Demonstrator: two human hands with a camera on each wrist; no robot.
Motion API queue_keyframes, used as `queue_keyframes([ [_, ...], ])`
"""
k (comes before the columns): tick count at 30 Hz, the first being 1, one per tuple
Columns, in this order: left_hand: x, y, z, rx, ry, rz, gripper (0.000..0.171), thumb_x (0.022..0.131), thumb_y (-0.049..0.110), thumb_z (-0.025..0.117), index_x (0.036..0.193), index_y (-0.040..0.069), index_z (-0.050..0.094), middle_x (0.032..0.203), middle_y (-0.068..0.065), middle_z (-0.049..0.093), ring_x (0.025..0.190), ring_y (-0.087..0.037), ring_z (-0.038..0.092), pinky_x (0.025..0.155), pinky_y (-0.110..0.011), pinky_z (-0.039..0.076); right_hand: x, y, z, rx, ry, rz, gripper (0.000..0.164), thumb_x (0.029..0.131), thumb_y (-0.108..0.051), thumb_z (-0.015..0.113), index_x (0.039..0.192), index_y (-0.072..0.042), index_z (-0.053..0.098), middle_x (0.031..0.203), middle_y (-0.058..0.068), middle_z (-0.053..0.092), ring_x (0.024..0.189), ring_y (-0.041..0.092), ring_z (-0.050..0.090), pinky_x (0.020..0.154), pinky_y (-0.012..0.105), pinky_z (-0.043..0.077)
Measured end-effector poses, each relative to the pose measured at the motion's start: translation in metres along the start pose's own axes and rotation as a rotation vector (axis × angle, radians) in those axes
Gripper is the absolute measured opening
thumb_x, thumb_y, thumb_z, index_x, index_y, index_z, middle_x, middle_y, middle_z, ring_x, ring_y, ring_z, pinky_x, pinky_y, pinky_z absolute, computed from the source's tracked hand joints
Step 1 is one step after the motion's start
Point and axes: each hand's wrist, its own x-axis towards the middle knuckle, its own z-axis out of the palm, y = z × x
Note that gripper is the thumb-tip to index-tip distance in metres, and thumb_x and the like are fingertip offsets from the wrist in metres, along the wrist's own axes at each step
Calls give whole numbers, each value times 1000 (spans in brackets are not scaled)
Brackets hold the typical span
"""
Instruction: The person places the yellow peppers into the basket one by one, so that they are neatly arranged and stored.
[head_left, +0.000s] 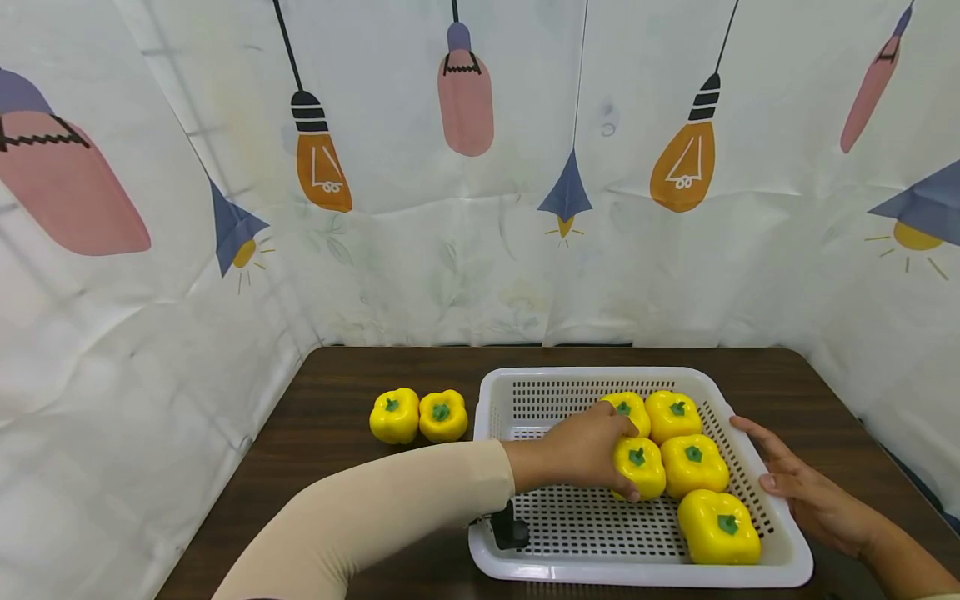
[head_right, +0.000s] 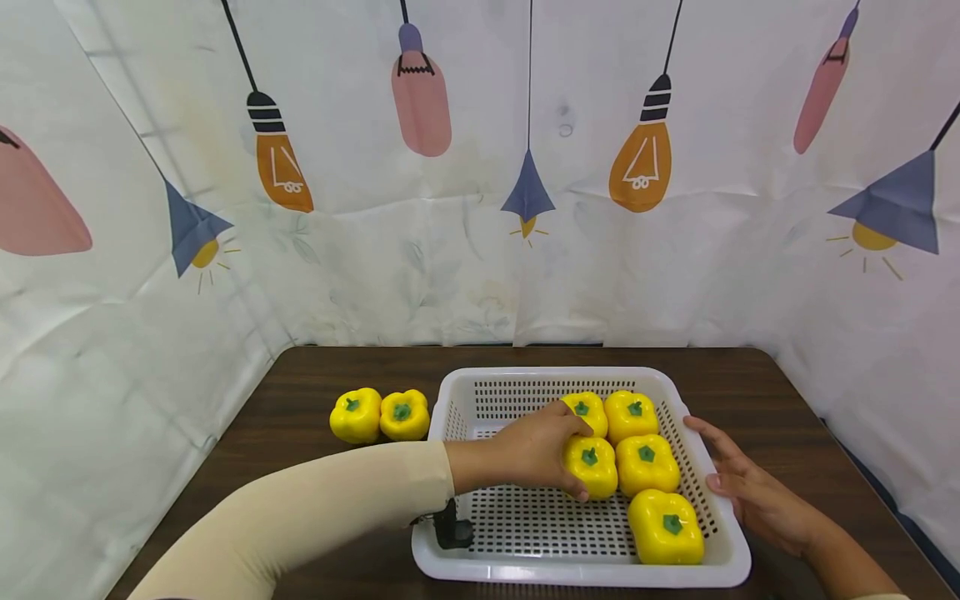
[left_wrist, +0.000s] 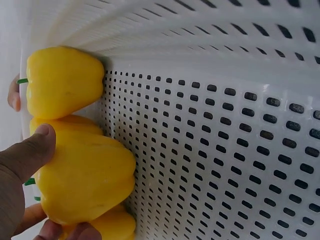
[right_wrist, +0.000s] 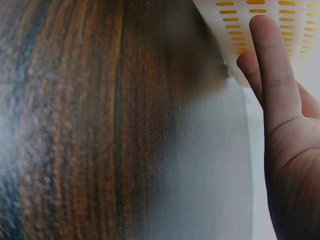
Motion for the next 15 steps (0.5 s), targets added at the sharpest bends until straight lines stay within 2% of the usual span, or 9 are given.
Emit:
queue_keyframes([
  [7,-1,1,1,26,5,-11,83,69,58,91,140,28,61,129,7,55,106,-3,56,83,-22,51,0,0,0,9,-10,-10,68,108,-11,18,157,-54,0,148,-26,37,127,29,56,94,67,48],
  [15,-6,2,-7,24,-1,-21,87,68,60,91,143,31,57,131,7,55,107,-4,56,83,-25,53,0,1,0,28,-32,-24,68,108,-10,16,158,-52,-3,150,-23,36,128,31,55,94,68,48],
])
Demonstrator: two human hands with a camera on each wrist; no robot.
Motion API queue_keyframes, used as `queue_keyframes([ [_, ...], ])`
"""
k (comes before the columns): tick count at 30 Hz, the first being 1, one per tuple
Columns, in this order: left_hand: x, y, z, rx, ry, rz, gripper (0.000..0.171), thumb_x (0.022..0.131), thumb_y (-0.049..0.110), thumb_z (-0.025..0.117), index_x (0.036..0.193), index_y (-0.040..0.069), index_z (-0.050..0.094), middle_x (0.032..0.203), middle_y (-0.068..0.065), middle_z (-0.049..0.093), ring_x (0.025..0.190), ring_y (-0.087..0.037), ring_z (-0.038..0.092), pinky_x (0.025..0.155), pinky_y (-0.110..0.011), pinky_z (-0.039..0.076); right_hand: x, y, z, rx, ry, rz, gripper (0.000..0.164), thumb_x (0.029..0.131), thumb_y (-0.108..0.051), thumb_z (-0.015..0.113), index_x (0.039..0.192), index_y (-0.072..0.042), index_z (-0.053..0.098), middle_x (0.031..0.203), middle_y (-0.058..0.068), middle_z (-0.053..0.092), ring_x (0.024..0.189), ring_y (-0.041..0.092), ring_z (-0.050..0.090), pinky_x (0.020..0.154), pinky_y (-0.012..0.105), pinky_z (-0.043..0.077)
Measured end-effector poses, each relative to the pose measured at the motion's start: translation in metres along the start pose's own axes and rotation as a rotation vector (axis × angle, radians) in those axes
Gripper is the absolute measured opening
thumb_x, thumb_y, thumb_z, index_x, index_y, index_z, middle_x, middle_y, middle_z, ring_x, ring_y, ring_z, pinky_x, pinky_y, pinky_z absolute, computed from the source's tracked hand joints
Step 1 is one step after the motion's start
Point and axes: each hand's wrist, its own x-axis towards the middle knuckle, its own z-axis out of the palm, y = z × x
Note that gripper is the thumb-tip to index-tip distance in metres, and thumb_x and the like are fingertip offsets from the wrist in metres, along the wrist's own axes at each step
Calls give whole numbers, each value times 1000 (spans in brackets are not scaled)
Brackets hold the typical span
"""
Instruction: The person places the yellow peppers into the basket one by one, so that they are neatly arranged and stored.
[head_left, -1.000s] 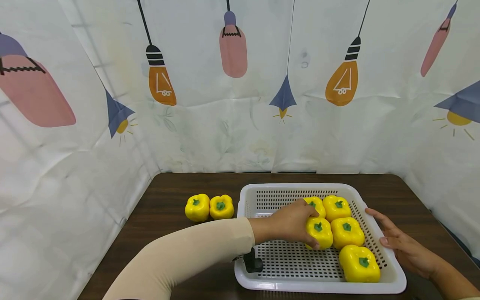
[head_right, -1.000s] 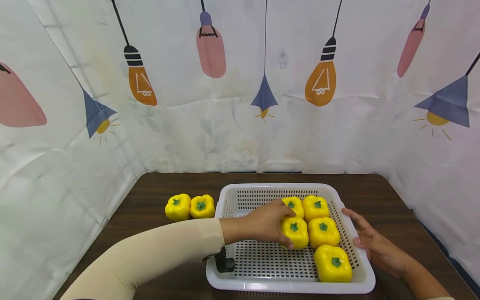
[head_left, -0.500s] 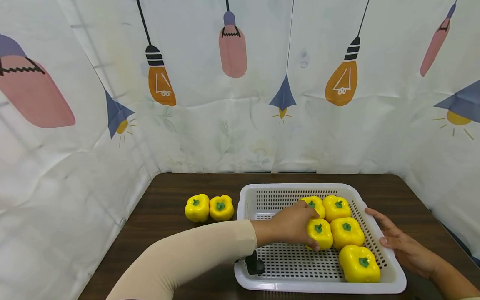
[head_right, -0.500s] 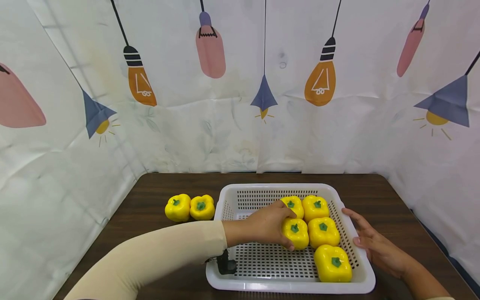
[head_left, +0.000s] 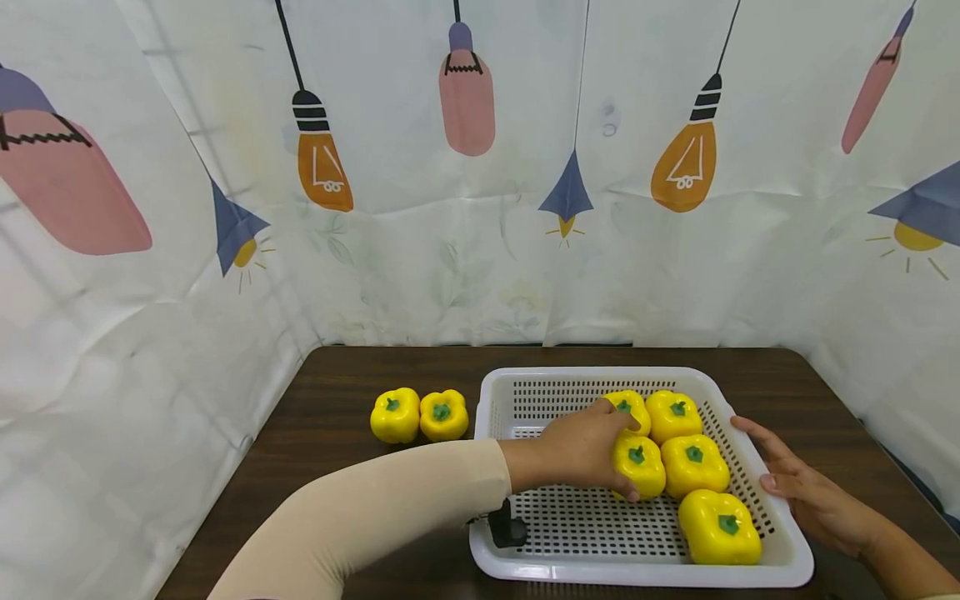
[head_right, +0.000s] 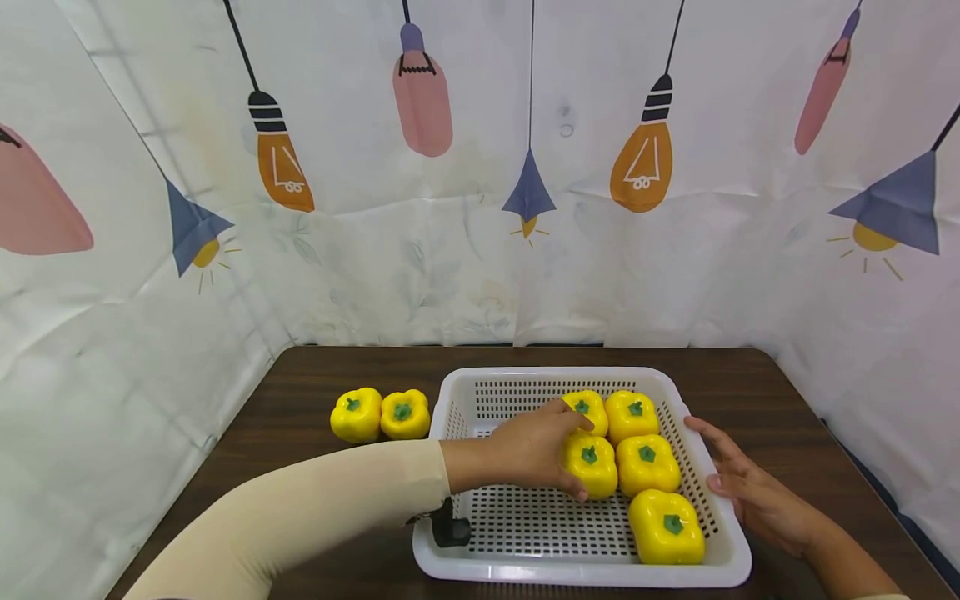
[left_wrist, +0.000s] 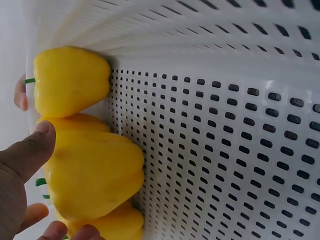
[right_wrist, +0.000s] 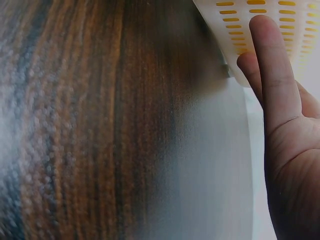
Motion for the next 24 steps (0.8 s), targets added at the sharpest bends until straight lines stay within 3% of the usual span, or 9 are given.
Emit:
queue_keyframes([
  [8,-9,-1,-13,-28,10,18,81,70,57,90,142,34,58,132,10,55,112,-4,57,85,-25,53,0,-2,1,19,-12,14,68,108,-10,17,157,-54,-2,150,-23,38,129,31,55,96,67,48],
  [19,-31,-15,-33,-107,47,64,69,83,46,85,144,28,58,146,7,51,129,-10,52,100,-31,50,0,-1,0,-6,19,31,67,109,-12,19,157,-55,-1,148,-23,39,128,32,56,95,68,48],
  [24,-43,-25,-42,-148,74,81,67,85,43,84,144,25,58,145,5,51,119,-7,56,94,-26,51,-1,-1,-1,-20,34,39,67,109,-13,19,156,-56,1,147,-24,38,126,32,57,94,68,49],
])
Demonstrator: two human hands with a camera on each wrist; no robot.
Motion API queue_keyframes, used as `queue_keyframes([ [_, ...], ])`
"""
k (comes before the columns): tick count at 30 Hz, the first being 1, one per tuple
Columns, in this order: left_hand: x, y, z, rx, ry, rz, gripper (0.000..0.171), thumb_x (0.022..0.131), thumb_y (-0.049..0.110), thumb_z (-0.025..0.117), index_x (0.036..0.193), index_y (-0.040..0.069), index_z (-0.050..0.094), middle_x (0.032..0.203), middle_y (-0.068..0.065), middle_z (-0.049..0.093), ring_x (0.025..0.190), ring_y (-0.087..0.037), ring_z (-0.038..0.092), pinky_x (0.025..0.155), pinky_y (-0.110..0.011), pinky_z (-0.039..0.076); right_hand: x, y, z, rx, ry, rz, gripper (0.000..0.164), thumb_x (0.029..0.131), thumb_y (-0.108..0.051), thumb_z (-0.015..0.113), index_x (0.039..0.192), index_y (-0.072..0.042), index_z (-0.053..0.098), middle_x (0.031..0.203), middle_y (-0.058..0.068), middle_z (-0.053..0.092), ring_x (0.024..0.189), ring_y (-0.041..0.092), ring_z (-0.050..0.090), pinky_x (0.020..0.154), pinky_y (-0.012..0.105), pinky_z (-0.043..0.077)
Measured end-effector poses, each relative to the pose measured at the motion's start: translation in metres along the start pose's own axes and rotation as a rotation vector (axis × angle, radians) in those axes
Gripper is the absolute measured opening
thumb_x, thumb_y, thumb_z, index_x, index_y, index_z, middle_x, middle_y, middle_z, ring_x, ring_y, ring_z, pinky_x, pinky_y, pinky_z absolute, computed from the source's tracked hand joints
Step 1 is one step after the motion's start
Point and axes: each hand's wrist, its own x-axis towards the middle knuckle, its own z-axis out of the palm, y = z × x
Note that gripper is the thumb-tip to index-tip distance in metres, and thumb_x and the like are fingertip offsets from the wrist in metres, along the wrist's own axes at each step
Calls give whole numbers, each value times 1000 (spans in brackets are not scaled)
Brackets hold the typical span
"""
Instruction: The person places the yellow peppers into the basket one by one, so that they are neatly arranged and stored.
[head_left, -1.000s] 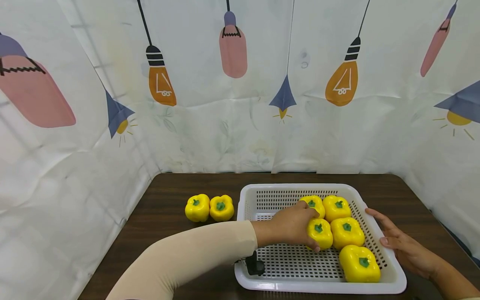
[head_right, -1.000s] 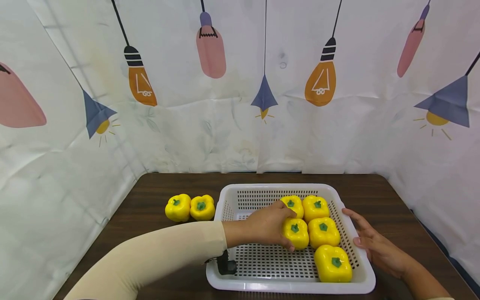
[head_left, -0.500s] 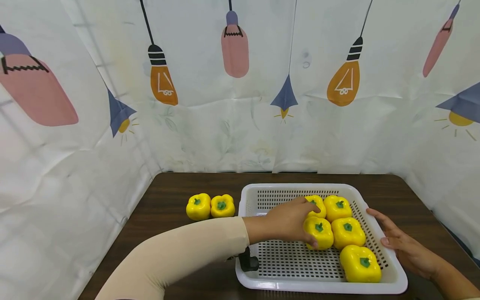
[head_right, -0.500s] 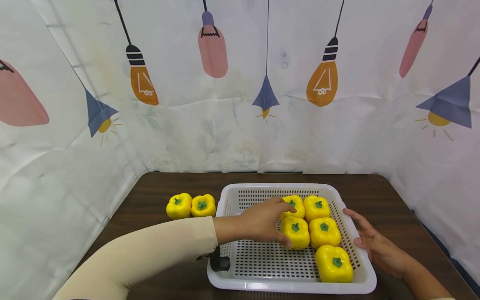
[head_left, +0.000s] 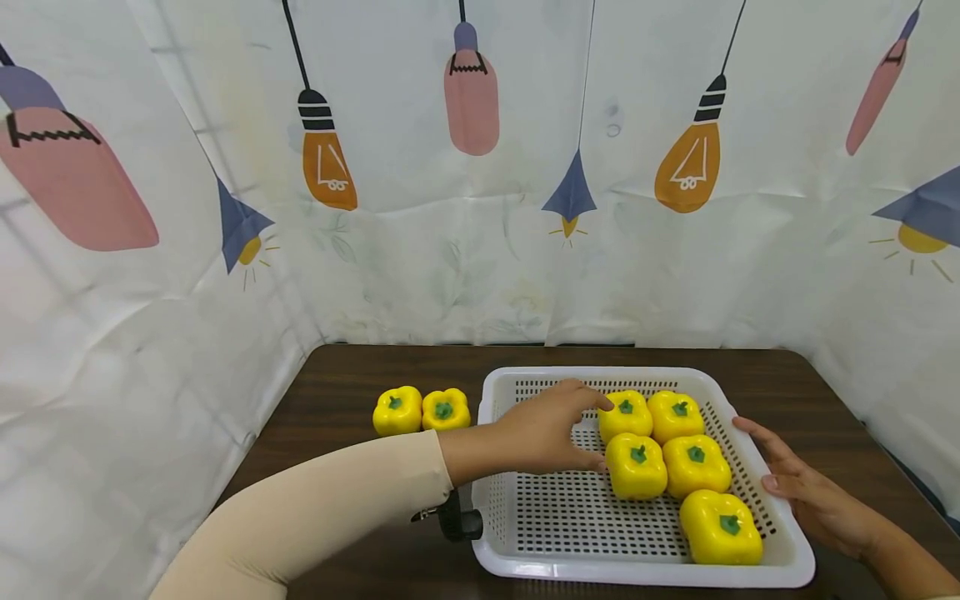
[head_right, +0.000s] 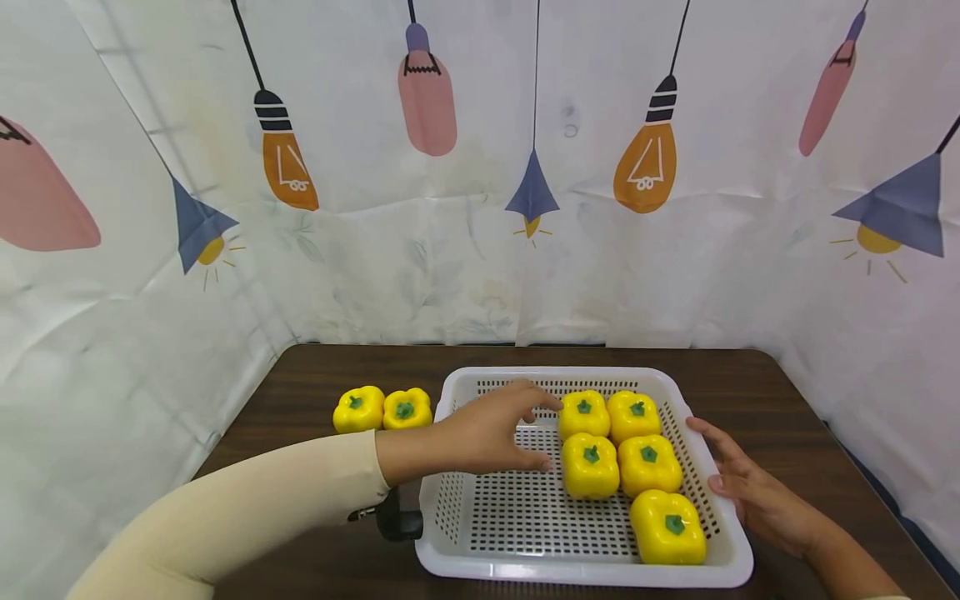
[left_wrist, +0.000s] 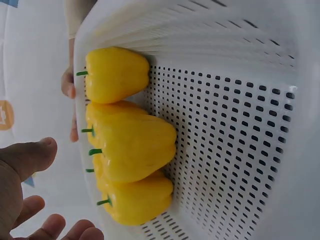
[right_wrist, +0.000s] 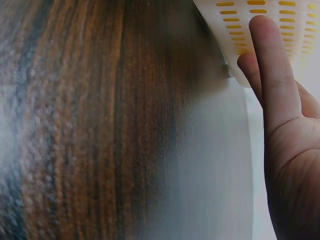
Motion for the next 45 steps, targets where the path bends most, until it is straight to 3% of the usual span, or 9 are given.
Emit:
queue_keyframes([
  [5,-11,-10,-9,-57,29,15,65,86,39,84,143,23,58,142,4,52,106,-4,59,85,-21,51,0,0,-1,-9,10,6,67,108,-14,20,156,-57,2,146,-27,36,126,31,57,94,69,48],
  [12,-29,-26,-22,-121,94,-18,62,86,36,85,141,24,59,137,4,54,110,-8,59,82,-23,52,-1,1,-1,-20,27,16,67,108,-16,22,155,-58,2,145,-30,33,127,28,56,95,68,48],
  [22,-54,-54,-33,-272,208,-46,65,85,23,87,143,17,58,137,2,54,112,-16,59,84,-29,56,-2,2,-1,-28,23,8,66,108,-15,20,156,-57,1,145,-31,29,128,25,55,95,66,49],
  [28,-64,-70,-35,-265,266,-78,65,84,21,87,141,18,58,132,-3,57,107,-15,60,81,-31,57,-2,2,-1,-29,17,5,66,108,-15,20,156,-57,1,145,-31,30,129,25,55,95,66,49],
  [33,-70,-81,-35,-323,290,-69,63,84,18,87,140,13,58,131,-10,58,107,-24,61,83,-39,58,-2,1,-1,-9,2,1,67,108,-14,18,156,-57,1,146,-30,30,129,26,55,95,67,48],
  [40,-79,-97,-36,-333,311,-93,61,85,19,86,139,11,59,134,-7,57,108,-18,59,86,-36,57,0,0,0,-10,15,13,66,108,-16,20,156,-58,2,146,-29,33,128,28,55,94,68,48],
  [45,-87,-110,-43,-327,319,-127,61,87,18,85,141,12,57,137,-2,55,116,-23,60,91,-38,56,0,0,1,-6,21,17,66,108,-17,21,155,-58,1,145,-28,34,128,29,56,94,69,47],
])
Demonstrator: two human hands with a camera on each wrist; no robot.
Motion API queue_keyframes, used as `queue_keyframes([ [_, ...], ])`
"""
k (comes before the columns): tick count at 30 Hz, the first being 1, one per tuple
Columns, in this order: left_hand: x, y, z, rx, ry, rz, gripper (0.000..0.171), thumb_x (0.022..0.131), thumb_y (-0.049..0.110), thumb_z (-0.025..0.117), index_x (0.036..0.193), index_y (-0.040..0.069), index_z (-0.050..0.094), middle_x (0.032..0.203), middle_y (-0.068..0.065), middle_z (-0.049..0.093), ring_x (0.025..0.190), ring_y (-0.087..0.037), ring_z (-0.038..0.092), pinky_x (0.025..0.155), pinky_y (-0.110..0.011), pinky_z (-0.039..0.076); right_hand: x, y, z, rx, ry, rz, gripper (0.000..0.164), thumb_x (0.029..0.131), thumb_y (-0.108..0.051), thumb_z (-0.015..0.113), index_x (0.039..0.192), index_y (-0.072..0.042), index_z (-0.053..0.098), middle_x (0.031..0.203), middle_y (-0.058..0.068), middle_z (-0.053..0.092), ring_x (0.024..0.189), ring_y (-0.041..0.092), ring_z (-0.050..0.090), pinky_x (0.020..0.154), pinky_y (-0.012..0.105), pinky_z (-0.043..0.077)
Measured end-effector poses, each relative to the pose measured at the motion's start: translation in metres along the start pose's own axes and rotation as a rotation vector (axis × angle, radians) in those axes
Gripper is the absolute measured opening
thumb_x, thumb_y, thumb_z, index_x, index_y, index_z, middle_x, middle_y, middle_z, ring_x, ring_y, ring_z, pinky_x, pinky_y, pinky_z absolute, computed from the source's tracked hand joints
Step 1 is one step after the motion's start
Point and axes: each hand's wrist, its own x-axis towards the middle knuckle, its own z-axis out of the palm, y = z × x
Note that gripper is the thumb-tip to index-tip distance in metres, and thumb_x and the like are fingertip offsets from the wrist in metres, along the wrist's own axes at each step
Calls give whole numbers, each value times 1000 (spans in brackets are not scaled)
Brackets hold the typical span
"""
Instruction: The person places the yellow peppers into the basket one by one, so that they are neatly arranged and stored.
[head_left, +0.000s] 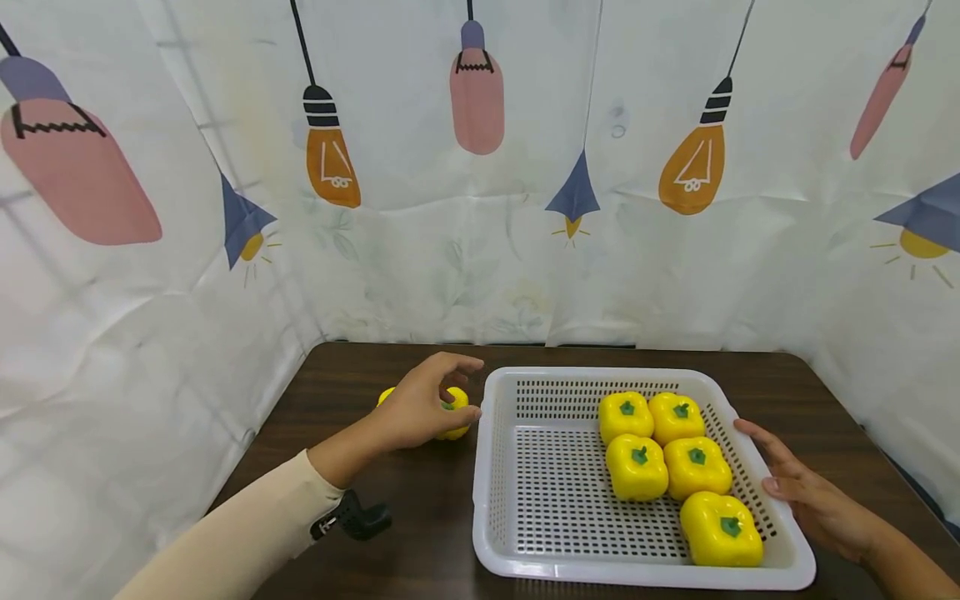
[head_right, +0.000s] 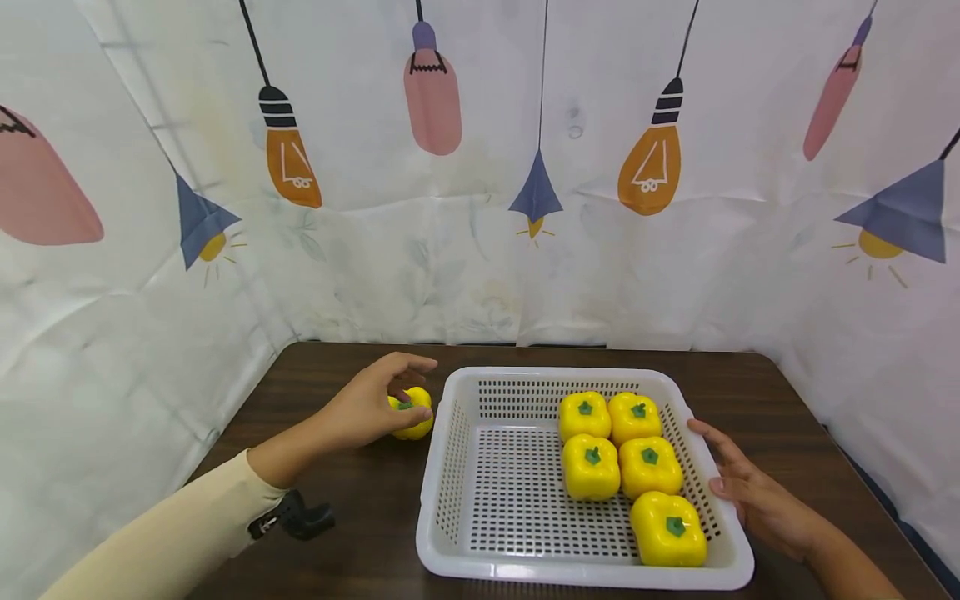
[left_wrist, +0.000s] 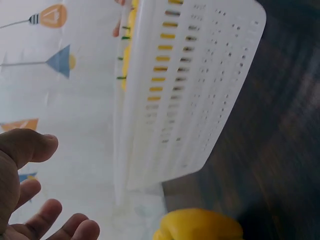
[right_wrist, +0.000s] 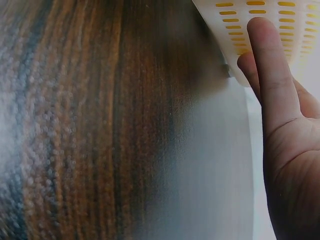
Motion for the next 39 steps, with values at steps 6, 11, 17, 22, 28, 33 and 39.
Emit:
queue_keyframes([
  [6,-5,-16,-17,-21,14,-33,61,88,19,83,142,14,56,140,-3,56,119,-29,60,96,-45,53,0,0,0,1,9,8,66,108,-16,21,155,-58,1,144,-28,34,128,29,56,94,69,47],
  [11,-12,-31,-29,-6,14,-38,64,88,26,83,144,15,54,141,-7,56,121,-32,58,100,-50,51,0,0,0,-13,13,7,66,108,-17,22,155,-59,1,144,-29,34,127,28,56,95,68,48],
  [17,-20,-51,-42,17,3,-64,67,89,28,83,146,13,52,144,-9,54,128,-35,55,105,-55,46,0,0,0,-21,26,13,66,108,-18,23,155,-59,1,144,-29,33,127,28,56,94,68,48],
  [22,-24,-66,-50,-23,-33,-74,70,90,24,82,149,9,47,152,-11,49,139,-35,46,112,-55,39,0,0,0,-19,31,15,66,108,-18,23,155,-59,2,143,-29,34,126,28,57,94,68,48],
  [28,-29,-81,-56,-18,-60,-71,73,90,19,82,151,6,45,156,-11,45,143,-34,41,112,-57,38,0,-1,1,-11,10,10,67,108,-17,22,155,-59,1,144,-29,35,127,29,57,94,68,48],
  [33,-32,-90,-58,46,-48,-80,72,88,19,83,150,10,47,153,-9,48,140,-34,46,110,-59,40,0,0,1,3,-4,-2,67,108,-16,21,156,-57,-1,146,-28,34,128,29,56,95,68,48],
  [39,-37,-103,-59,40,-59,-85,76,88,18,84,152,7,45,153,-13,48,139,-39,45,109,-62,38,0,2,-1,-2,2,4,67,108,-16,21,156,-58,0,146,-28,33,128,29,56,95,68,48],
])
